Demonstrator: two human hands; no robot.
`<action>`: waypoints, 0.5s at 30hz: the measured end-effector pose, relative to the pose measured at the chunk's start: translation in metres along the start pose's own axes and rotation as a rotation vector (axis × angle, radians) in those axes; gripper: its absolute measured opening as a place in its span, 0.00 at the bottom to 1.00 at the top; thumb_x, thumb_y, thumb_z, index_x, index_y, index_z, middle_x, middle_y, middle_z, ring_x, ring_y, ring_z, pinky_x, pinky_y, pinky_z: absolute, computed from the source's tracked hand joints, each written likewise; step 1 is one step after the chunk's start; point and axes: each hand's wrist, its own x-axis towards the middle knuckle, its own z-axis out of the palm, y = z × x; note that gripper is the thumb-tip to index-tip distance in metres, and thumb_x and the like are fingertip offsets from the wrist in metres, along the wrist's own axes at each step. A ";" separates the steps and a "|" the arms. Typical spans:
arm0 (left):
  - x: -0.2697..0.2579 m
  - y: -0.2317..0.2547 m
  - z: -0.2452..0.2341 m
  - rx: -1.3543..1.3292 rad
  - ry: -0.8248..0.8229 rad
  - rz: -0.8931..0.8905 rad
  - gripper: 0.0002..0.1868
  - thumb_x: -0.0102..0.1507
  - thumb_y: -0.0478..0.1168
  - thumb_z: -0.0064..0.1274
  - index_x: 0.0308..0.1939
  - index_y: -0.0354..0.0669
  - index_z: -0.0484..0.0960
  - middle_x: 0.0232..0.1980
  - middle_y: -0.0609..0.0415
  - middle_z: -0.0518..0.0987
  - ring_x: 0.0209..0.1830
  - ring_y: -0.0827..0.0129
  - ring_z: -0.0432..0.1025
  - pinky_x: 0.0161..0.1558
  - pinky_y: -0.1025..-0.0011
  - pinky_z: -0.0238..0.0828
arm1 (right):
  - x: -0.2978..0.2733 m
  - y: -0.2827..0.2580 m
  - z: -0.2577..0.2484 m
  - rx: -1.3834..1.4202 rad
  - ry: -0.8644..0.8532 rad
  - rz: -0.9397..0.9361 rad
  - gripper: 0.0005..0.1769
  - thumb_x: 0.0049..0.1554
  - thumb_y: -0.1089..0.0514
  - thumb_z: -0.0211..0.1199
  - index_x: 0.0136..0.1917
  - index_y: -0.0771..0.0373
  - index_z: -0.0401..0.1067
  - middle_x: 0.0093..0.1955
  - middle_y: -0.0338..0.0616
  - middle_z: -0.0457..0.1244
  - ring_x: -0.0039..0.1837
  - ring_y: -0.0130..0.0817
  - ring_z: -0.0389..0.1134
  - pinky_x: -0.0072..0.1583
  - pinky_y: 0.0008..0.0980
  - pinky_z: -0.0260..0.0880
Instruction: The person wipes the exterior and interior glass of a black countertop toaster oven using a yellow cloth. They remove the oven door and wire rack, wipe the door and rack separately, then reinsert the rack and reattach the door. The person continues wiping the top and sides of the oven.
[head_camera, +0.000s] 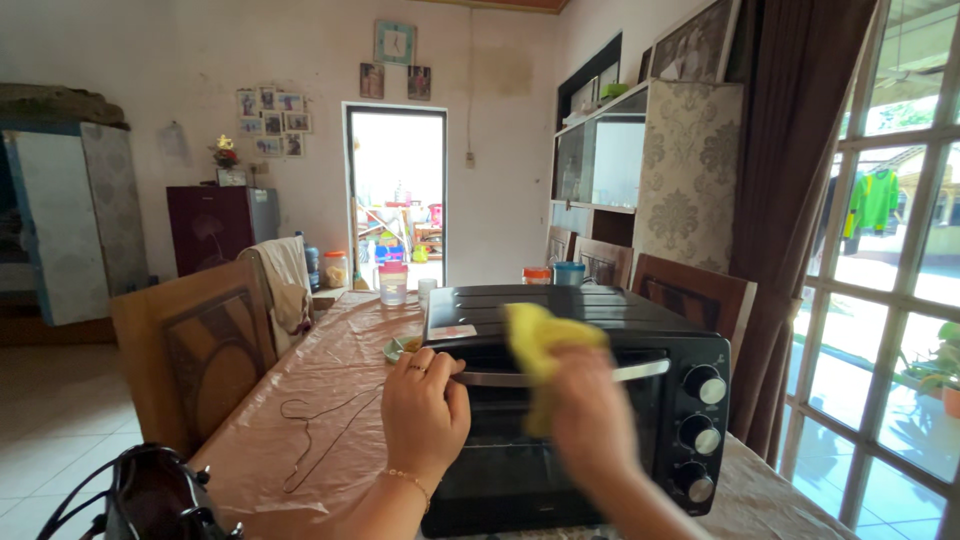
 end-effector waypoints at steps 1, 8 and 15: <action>0.001 -0.001 0.000 0.023 -0.007 0.015 0.04 0.53 0.31 0.50 0.30 0.41 0.79 0.34 0.50 0.77 0.43 0.52 0.72 0.45 0.55 0.68 | 0.005 -0.019 0.012 0.051 0.022 -0.048 0.15 0.54 0.66 0.53 0.54 0.66 0.71 0.59 0.51 0.65 0.64 0.51 0.64 0.66 0.50 0.62; 0.009 0.002 -0.003 0.188 -0.084 0.005 0.03 0.51 0.33 0.53 0.28 0.38 0.78 0.37 0.48 0.77 0.44 0.51 0.71 0.45 0.53 0.67 | 0.014 -0.040 0.024 0.038 -0.060 -0.149 0.22 0.54 0.65 0.53 0.62 0.65 0.72 0.58 0.51 0.63 0.64 0.49 0.63 0.67 0.49 0.60; 0.009 0.007 -0.004 0.110 -0.068 -0.022 0.03 0.53 0.33 0.52 0.29 0.40 0.80 0.36 0.50 0.78 0.44 0.53 0.73 0.46 0.55 0.69 | -0.011 0.072 -0.047 -0.082 -0.129 -0.017 0.28 0.50 0.70 0.56 0.65 0.64 0.69 0.65 0.50 0.62 0.70 0.48 0.61 0.72 0.41 0.60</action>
